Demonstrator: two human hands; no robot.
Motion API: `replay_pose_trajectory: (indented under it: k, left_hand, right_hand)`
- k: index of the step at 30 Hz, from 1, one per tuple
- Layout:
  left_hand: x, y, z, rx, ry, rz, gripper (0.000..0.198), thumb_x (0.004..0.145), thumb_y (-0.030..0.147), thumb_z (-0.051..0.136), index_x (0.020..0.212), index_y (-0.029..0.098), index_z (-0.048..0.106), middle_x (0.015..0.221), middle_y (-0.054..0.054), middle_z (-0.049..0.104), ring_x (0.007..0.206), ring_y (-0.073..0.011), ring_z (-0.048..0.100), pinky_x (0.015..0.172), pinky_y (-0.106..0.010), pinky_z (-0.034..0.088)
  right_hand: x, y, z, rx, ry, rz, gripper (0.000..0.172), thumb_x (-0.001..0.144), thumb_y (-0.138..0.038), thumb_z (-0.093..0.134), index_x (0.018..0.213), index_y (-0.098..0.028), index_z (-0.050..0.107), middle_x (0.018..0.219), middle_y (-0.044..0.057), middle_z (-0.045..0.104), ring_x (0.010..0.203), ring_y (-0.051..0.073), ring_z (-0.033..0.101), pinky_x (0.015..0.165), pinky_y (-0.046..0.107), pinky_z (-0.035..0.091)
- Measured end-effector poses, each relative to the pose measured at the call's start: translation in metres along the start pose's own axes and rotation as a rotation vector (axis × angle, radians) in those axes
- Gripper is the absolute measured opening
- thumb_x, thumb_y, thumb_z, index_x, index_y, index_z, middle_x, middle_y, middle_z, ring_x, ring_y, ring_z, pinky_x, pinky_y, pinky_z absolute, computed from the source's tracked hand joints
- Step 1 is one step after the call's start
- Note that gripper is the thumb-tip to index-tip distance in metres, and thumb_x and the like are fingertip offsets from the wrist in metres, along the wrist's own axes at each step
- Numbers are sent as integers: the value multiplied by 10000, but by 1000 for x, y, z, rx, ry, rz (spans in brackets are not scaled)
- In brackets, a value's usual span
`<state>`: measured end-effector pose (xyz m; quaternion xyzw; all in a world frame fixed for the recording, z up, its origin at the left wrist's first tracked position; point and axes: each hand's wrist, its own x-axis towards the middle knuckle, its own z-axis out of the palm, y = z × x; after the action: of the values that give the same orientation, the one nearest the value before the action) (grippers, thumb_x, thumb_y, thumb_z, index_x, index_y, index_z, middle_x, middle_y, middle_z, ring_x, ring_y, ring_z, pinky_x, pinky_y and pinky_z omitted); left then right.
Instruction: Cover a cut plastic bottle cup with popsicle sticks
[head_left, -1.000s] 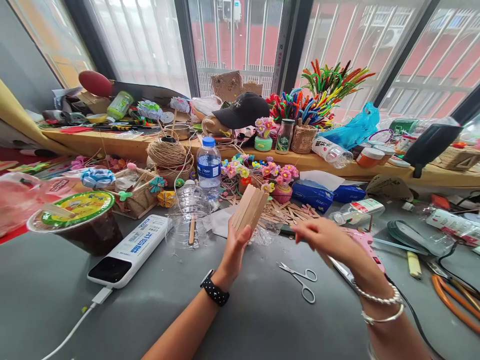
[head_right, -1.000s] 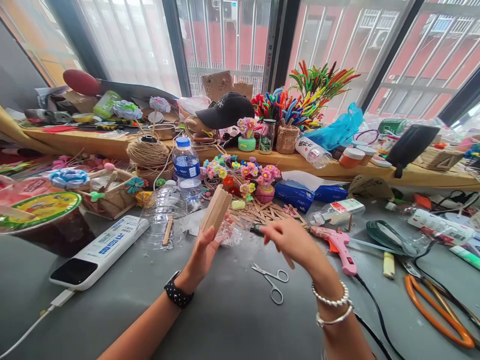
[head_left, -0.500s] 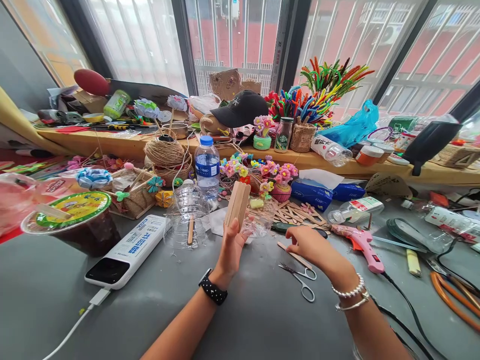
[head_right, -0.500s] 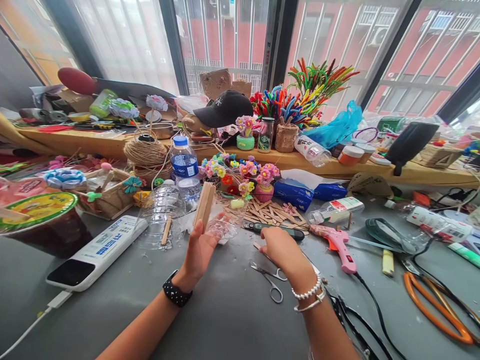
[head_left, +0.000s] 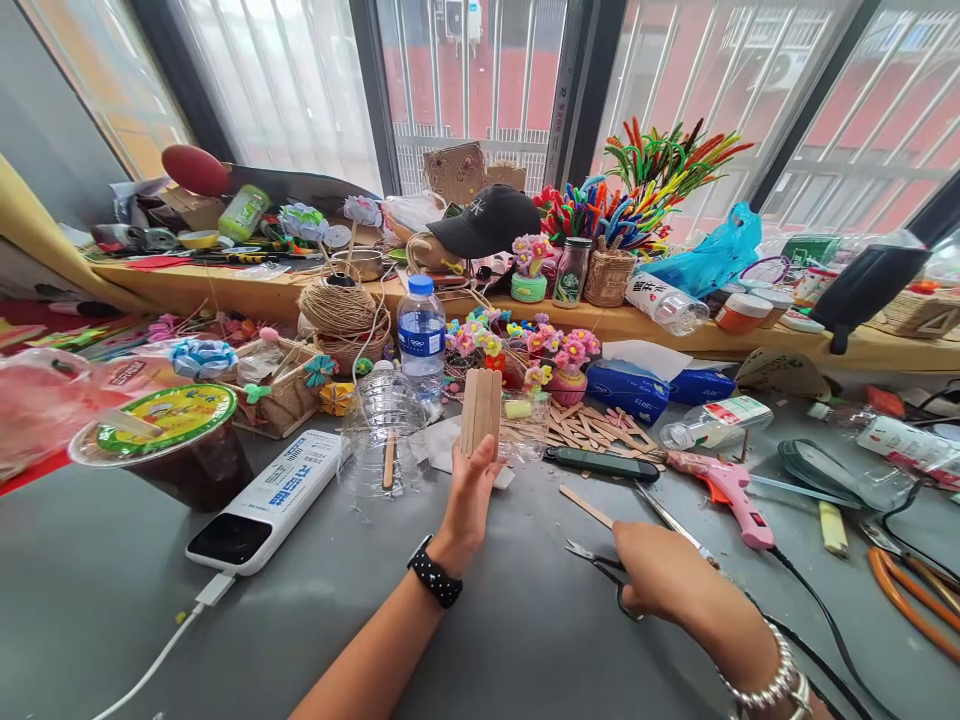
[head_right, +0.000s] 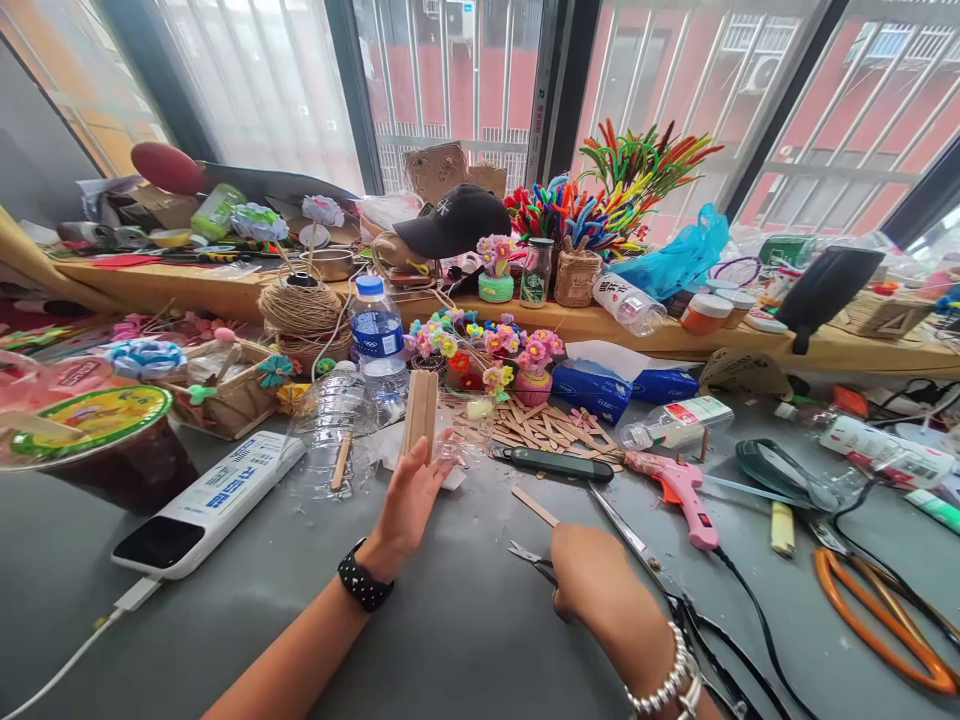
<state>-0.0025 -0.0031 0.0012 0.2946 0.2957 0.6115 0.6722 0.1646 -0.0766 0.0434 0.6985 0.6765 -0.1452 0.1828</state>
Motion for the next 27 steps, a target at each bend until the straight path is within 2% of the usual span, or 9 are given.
replay_pose_trajectory:
  k: [4,8,13,18,20,22,25,27]
  left_hand:
    - [1,-2,0,-52,-81,-16,504,698,326,617,1154,210,437,1068,-59,552,1024,-181,513,948,-348,337]
    - [2,3,2,-197,-106,-103,525,679,403,606,1143,218,444,1048,-62,555,989,-184,537,948,-356,347]
    - [5,13,1,-294,-138,-279,637,649,540,561,1146,162,435,1096,-126,539,1015,-227,523,950,-408,346]
    - [6,12,-1,-263,-138,-251,636,635,438,629,1159,151,412,1087,-123,542,987,-214,539,970,-378,327]
    - [4,9,0,-201,-142,-223,610,634,386,647,1149,158,415,1095,-117,536,995,-215,533,965,-378,322]
    - [0,6,2,-113,-154,-178,612,623,336,665,1156,186,403,1091,-100,536,1019,-225,516,945,-391,324]
    - [-5,4,6,28,-160,-96,669,604,304,683,1188,224,364,1057,-78,548,1034,-243,502,914,-392,329]
    - [-7,3,7,122,-141,-55,680,577,323,696,1172,217,385,1040,-74,552,1024,-253,499,893,-372,337]
  right_hand:
    - [0,-1,3,-41,19,-11,255,578,-100,555,817,-135,637,851,134,676,753,269,636,514,268,370]
    - [3,8,8,34,122,-99,170,591,-138,509,700,-153,640,746,100,670,659,228,612,483,251,318]
    - [9,28,-2,382,195,-257,114,593,-162,476,565,-179,585,530,-12,584,479,100,482,431,194,268]
    - [0,40,-25,787,209,-328,167,704,-232,443,596,-167,553,472,-29,523,438,83,450,419,187,291]
    - [-3,35,-31,900,300,-308,180,726,-296,467,613,-168,523,485,-38,499,430,75,430,408,186,289]
    - [-4,24,-33,903,425,-303,246,730,-373,500,585,-176,473,483,-45,467,424,68,393,399,188,274]
    - [-2,3,-31,740,637,-305,328,749,-452,491,564,-185,451,486,-34,466,443,78,390,415,200,272]
    - [-1,-7,-28,562,791,-266,309,768,-446,474,600,-187,474,520,-20,505,475,93,430,465,212,299]
